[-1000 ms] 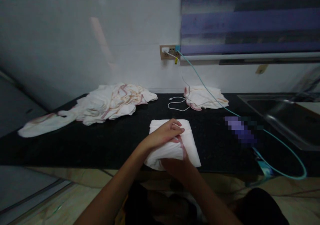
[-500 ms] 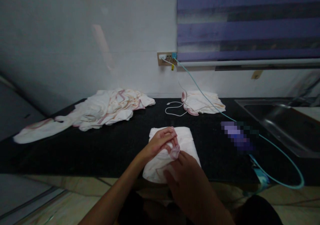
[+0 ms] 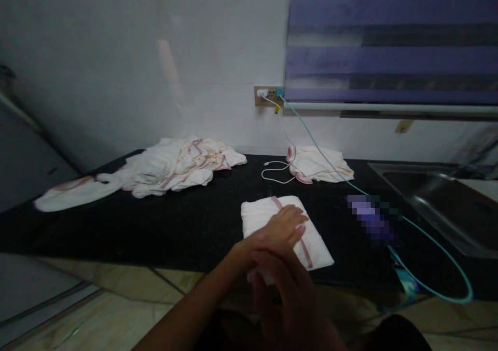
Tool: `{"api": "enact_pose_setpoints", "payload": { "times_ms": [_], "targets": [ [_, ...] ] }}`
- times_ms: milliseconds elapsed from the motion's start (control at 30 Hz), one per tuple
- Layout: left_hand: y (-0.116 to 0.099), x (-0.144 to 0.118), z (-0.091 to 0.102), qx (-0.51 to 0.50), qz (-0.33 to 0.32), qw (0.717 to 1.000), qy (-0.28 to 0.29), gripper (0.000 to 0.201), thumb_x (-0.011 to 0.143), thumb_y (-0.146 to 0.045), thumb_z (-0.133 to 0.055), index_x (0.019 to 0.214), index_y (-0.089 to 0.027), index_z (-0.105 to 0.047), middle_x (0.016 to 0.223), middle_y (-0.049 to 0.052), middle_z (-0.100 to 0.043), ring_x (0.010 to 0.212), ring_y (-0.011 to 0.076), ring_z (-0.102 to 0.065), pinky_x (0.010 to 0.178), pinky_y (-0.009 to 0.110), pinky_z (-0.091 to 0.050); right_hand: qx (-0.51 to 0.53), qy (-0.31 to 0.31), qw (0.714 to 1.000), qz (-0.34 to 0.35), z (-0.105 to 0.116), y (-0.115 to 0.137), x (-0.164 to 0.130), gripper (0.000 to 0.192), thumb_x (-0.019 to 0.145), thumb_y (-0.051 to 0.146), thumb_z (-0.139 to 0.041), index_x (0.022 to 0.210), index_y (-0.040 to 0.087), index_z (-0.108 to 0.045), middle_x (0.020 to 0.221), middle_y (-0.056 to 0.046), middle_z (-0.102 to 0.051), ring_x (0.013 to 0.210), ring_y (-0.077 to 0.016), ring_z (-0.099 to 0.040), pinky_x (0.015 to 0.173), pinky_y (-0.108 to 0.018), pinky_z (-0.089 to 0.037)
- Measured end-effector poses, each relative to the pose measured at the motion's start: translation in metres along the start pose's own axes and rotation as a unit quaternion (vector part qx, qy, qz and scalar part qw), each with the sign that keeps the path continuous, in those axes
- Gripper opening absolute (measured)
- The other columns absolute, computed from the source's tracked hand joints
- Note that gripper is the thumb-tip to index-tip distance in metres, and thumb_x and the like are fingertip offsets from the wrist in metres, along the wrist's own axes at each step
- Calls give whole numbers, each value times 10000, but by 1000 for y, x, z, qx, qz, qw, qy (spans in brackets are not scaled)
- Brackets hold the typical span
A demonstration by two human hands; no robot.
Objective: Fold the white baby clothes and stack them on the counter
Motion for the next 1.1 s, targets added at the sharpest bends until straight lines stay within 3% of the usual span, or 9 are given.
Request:
{"api": "enact_pose_setpoints", "payload": {
  "times_ms": [100,167,267,400,500,700,833,967,1100],
  "targets": [
    [15,-20,44,17,17,1000,13,513,1099,-389,-258,1520,-220,-498,1642,78,-429,1602,233,-206,1319,486,-222,8,9,1000,19,-9,-19,-18,445,966,112,-515,1399,212,-493,1314,-129,-639,1262,-217,-618,1062,-385,-564],
    [26,-36,60,20,10,998,61,494,1104,-391,-273,1531,-280,-496,1659,24,-418,1616,212,-168,1330,490,-171,-19,48,999,10,-15,-29,-23,487,963,144,-535,1441,206,-466,1401,-142,-607,1342,-238,-567,1115,-436,-525],
    [40,-59,59,41,10,992,117,491,1101,-392,-306,1550,-301,-481,1659,29,-421,1601,224,-230,1318,516,-179,-80,140,987,-24,-25,-44,-26,581,935,206,-599,1496,201,-449,1520,-146,-546,1455,-306,-461,1197,-567,-421],
    [44,-77,48,72,58,992,85,512,1097,-389,-317,1585,-292,-438,1685,49,-372,1589,244,-257,1290,502,-256,-138,286,945,-70,-31,-61,-36,833,858,392,-751,1589,195,-400,1643,-147,-422,1548,-390,-308,1239,-655,-309],
    [32,-83,44,77,91,991,67,499,1091,-370,-322,1558,-295,-482,1658,47,-419,1564,252,-310,1275,507,-289,-142,343,926,-66,-26,-66,-45,1019,776,443,-822,1636,204,-330,1713,-150,-285,1585,-406,-213,1250,-660,-274],
    [-7,-98,33,109,162,979,58,537,1054,-442,-431,1558,-263,-488,1628,119,-452,1510,355,-385,1172,586,-405,-179,369,908,-83,-6,-73,-60,1008,687,97,-695,1632,170,-351,1703,-197,-280,1570,-387,-281,1226,-618,-351],
    [-25,-120,36,97,152,975,130,909,852,-649,-710,1627,-334,-355,1708,121,-300,1537,430,-317,1165,635,-398,-175,377,908,-49,12,-76,-74,970,682,40,-556,1625,180,-375,1674,-143,-368,1562,-337,-320,1219,-571,-394],
    [-20,-142,63,63,72,979,180,1194,741,-668,-807,1680,-369,-134,1732,88,-241,1587,392,-230,1273,631,-230,-192,352,916,-26,31,-81,-82,1080,607,0,-522,1650,196,-319,1707,-112,-310,1606,-370,-166,1241,-642,-319],
    [5,-148,84,59,72,979,179,1259,663,-515,-913,1674,-363,-178,1726,74,-264,1609,384,-153,1292,594,-216,-196,353,914,-31,40,-85,-70,1210,516,3,-562,1668,226,-264,1746,-106,-193,1605,-444,-17,1238,-740,-195]
  ]
}}
Point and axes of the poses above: each hand's wrist, its own x-axis towards the middle knuckle, its own z-axis out of the back of the hand, y = z × x, the point moved 3 cm from there along x, towards the middle knuckle
